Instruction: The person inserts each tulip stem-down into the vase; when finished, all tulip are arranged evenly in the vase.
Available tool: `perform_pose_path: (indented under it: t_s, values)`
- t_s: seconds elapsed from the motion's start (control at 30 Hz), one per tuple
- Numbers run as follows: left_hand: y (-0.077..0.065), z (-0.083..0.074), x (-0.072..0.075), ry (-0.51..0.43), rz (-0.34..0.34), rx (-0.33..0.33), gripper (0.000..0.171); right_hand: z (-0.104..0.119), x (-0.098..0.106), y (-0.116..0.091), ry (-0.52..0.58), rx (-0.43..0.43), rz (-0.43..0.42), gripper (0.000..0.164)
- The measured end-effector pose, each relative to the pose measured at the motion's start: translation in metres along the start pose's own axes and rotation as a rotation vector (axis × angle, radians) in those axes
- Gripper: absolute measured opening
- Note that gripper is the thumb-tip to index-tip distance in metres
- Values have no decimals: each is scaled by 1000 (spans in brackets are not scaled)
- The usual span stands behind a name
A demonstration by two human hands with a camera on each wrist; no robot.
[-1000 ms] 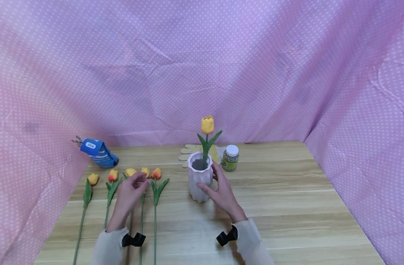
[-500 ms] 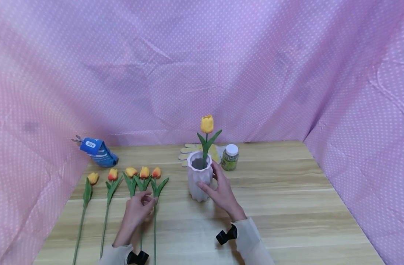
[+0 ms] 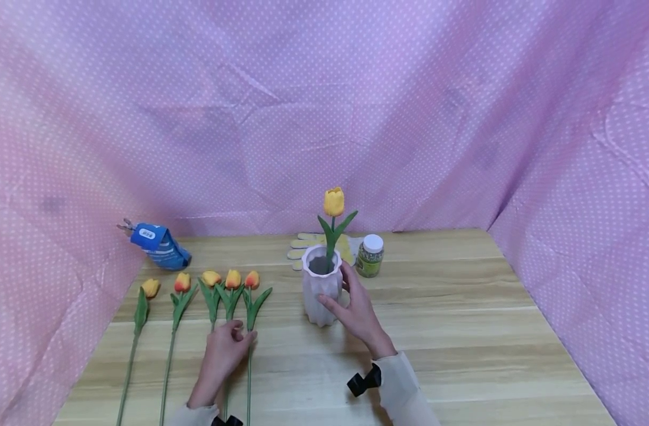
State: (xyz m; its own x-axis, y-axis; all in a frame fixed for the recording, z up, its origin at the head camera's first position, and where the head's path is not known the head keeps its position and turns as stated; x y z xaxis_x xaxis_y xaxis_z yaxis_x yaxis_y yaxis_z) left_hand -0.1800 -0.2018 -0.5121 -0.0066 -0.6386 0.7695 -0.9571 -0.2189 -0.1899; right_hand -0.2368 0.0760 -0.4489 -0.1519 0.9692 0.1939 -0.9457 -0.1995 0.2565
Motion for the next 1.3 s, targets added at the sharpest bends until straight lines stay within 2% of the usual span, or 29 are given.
perform_pose_path:
  t_s: [0.27, 0.4, 0.53, 0.63, 0.77, 0.93, 1.17, 1.3]
  values:
    - [-3, 1, -9, 30, 17, 4, 47, -2, 0, 0, -4, -1, 0, 79]
    - [0, -2, -10, 98, -5, -11, 42, -2, 0, 1, -3, 2, 6, 79]
    - [1, -5, -8, 151, -45, -32, 30, -1, 0, 0, -1, 3, 7, 78]
    - [2, -5, -8, 146, -58, -32, 20, -1, 0, 0, 2, 5, 6, 78]
    - [3, -4, -9, 127, -59, -17, 27, 0, 0, 0, 5, 10, 6, 78]
    - [4, -5, -8, 103, -68, -33, 30, 0, 0, 0, 5, 0, 4, 79]
    - [3, -7, -7, 101, -79, -58, 20, 0, 1, -1, 7, 8, 3, 78]
    - [4, -5, -8, 61, -73, -47, 14, 0, 0, -1, 2, 8, 7, 79]
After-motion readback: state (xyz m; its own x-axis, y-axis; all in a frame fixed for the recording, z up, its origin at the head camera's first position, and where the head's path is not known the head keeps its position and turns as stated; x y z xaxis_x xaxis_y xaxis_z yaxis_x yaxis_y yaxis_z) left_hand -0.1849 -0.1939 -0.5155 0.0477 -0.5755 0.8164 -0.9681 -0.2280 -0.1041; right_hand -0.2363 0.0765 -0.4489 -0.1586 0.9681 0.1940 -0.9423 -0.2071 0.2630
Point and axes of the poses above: each hand's wrist, its own y-axis towards the middle knuckle, its own x-axis out of the back of the hand, z = x × y, the point moved 8 cm from there along y, towards the middle knuckle, and after that the axes turned 6 degrees about y, right-handed, at the moved point
